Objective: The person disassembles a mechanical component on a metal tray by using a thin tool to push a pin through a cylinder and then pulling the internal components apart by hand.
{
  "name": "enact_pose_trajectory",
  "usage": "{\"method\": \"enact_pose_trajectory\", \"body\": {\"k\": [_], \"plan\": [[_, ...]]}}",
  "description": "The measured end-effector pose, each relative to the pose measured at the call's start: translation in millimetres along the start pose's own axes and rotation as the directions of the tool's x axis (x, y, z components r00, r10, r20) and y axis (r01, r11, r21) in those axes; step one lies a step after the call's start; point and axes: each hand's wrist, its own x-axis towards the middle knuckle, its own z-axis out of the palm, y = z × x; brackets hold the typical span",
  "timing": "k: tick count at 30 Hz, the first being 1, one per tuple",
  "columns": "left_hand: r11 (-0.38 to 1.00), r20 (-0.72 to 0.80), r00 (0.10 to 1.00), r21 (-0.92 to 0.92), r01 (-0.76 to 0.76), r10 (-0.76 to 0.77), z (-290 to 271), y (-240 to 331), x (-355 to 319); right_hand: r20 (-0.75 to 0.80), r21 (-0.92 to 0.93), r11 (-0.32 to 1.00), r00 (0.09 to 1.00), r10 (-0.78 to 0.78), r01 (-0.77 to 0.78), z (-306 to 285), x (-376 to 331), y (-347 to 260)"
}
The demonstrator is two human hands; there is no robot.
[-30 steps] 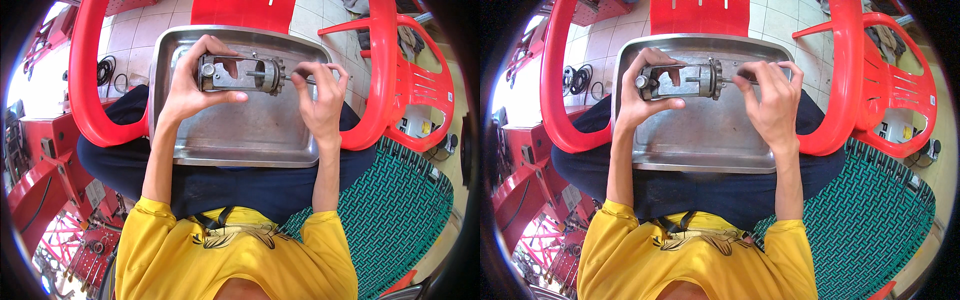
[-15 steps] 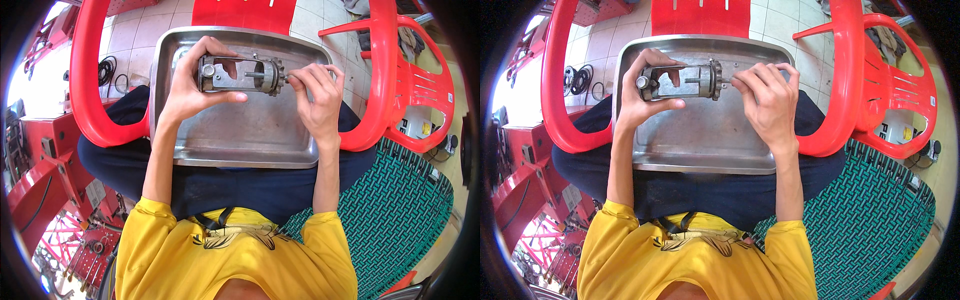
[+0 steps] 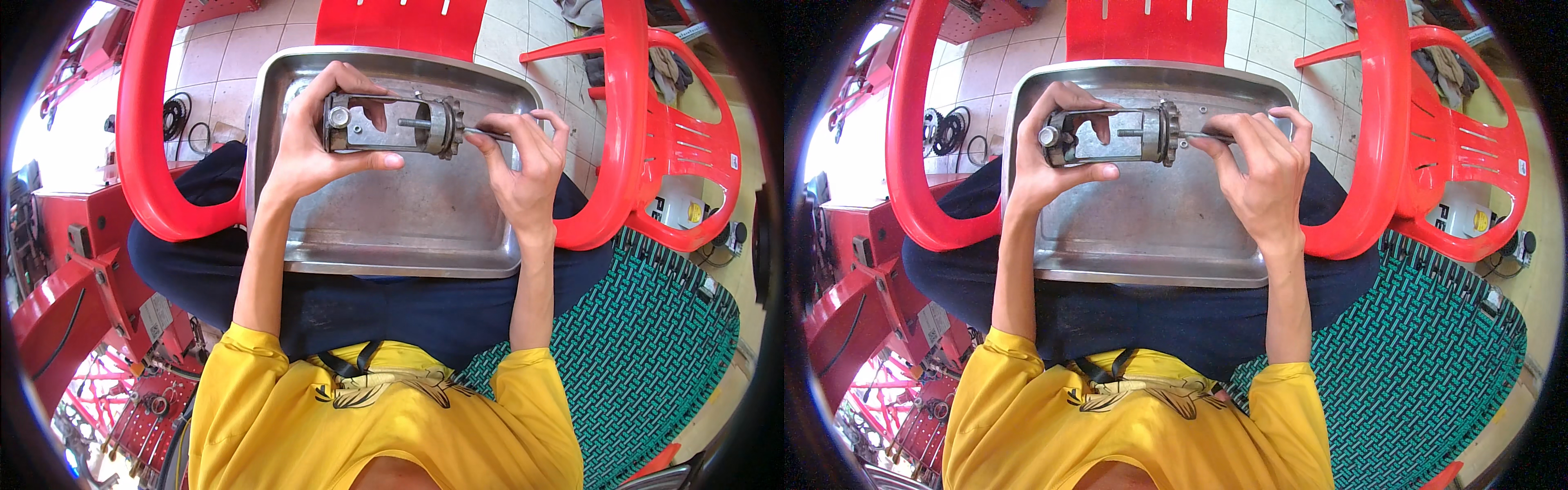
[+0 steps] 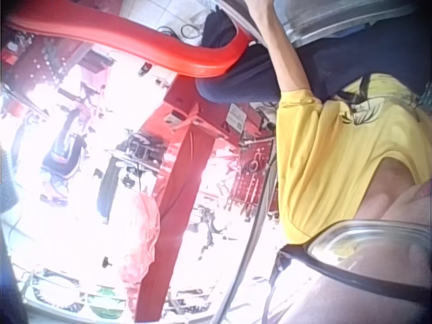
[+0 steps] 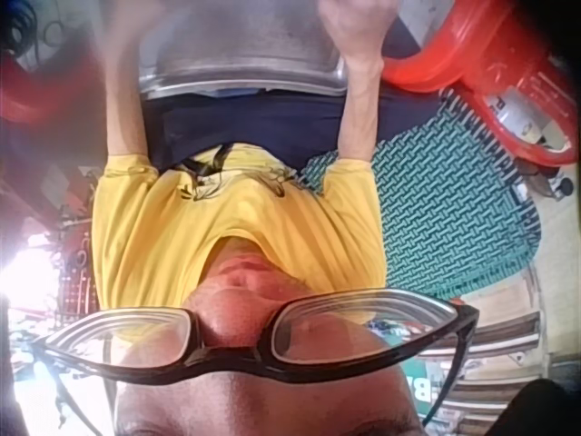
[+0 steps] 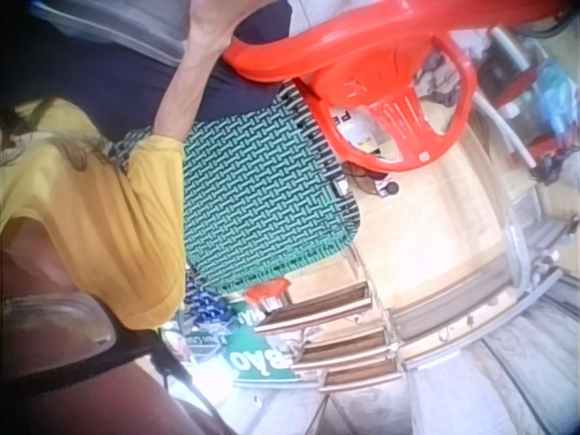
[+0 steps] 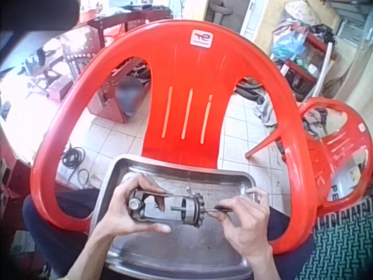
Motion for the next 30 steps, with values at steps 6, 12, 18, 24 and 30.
{"method": "enact_pose_trajectory", "body": {"k": [6, 12, 18, 24, 30], "plan": [[1.000, -0.009, 1.000, -0.013, -0.004, 0.004, 1.3, 0.5, -0.6, -0.027, 0.019, 1.000, 1.000, -0.002, 0.003, 1.2, 1.5, 1.5], [0.997, 0.006, 0.998, -0.043, -0.057, 0.057, 2.1, -2.8, 0.7, 0.035, -0.024, 1.000, 0.999, 0.002, -0.001, -2.1, -1.1, 4.1], [1.000, 0.006, 1.000, -0.009, -0.014, 0.014, -0.6, 0.4, 0.6, 0.016, -0.037, 0.999, 1.000, -0.014, 0.015, -3.3, -1.0, 4.0], [0.999, 0.005, 1.000, 0.034, -0.002, 0.002, -2.0, 0.3, 0.4, -0.017, 0.008, 1.000, 1.000, 0.015, -0.015, -2.7, 2.5, -0.9], [0.999, 0.010, 1.000, -0.051, -0.010, 0.011, 3.7, 1.5, -0.1, 0.014, -0.040, 0.999, 1.000, 0.005, -0.005, -1.9, -1.3, 7.3]]}}
